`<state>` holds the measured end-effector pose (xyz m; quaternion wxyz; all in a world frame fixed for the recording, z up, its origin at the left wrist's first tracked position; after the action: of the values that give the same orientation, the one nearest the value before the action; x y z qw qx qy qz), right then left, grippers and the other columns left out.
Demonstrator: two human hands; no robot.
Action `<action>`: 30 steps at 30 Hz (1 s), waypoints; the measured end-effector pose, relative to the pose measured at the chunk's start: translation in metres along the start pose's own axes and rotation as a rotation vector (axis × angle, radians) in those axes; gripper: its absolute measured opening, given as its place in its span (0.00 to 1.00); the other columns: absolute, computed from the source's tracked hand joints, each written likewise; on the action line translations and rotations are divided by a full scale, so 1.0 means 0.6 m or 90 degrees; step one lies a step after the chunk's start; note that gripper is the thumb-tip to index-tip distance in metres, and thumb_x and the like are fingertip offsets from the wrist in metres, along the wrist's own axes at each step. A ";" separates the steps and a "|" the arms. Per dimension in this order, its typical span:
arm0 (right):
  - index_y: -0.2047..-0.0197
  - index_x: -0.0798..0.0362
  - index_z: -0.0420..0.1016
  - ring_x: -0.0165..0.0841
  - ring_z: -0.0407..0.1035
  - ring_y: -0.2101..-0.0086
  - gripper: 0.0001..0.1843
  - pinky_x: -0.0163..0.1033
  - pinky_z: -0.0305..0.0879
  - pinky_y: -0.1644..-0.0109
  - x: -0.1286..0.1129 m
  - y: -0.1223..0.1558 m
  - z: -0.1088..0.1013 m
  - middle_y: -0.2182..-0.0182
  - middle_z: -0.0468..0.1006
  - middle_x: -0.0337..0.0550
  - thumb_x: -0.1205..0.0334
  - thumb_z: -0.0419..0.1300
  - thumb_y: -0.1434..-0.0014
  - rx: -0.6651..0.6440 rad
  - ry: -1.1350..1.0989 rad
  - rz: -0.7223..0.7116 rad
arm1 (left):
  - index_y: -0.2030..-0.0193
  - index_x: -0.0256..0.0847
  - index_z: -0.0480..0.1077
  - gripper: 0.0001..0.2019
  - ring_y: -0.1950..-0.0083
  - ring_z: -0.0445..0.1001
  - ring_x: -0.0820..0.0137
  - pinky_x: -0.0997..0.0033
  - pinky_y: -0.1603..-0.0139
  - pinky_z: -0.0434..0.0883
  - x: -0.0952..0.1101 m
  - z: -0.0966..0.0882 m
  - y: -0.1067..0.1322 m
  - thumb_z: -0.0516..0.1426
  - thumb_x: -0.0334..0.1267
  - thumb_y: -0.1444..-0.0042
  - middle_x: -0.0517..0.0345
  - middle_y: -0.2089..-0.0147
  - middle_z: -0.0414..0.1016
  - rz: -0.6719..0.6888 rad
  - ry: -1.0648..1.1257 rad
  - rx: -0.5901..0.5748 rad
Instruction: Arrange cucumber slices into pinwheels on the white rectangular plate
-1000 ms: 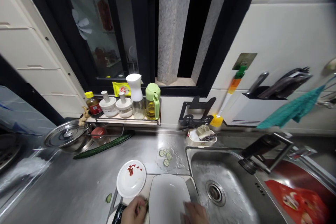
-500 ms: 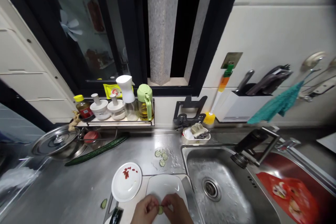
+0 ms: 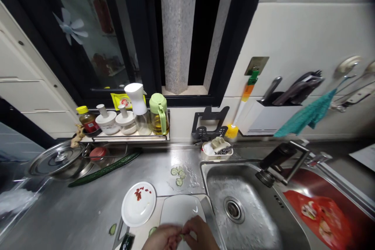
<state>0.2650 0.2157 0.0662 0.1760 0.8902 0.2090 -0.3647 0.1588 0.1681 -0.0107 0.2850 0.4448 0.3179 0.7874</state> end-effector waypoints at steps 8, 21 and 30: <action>0.74 0.52 0.70 0.30 0.65 0.74 0.07 0.36 0.56 0.67 0.078 -0.012 0.036 0.80 0.69 0.33 0.74 0.55 0.55 0.048 -0.117 0.143 | 0.69 0.35 0.74 0.17 0.82 0.59 0.82 0.79 0.80 0.49 0.042 -0.011 -0.002 0.64 0.39 0.70 0.67 0.83 0.66 0.048 -0.142 0.085; 0.75 0.49 0.59 0.30 0.61 0.75 0.08 0.36 0.52 0.69 0.069 -0.058 0.014 0.81 0.62 0.31 0.71 0.50 0.50 0.109 -0.089 0.168 | 0.73 0.41 0.74 0.07 0.69 0.71 0.72 0.73 0.63 0.64 0.163 0.015 -0.027 0.54 0.33 0.56 0.62 0.74 0.75 0.343 -0.517 0.217; 0.66 0.55 0.71 0.36 0.72 0.63 0.15 0.39 0.62 0.57 0.048 -0.083 0.012 0.67 0.78 0.48 0.72 0.44 0.39 0.057 0.079 0.156 | 0.71 0.41 0.72 0.11 0.64 0.70 0.69 0.71 0.59 0.62 0.178 0.032 -0.030 0.49 0.30 0.49 0.56 0.68 0.75 0.402 -0.700 0.261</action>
<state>0.2546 0.2615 0.0323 0.1660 0.9369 0.0924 -0.2934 0.1317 0.2622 0.0391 0.0711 0.8984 0.1243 0.4152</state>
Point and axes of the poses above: each hand's wrist, its own y-axis away from the middle knuckle, its own z-axis out of the palm, x = y × z, the point moved 8 cm from there along -y, towards the middle knuckle
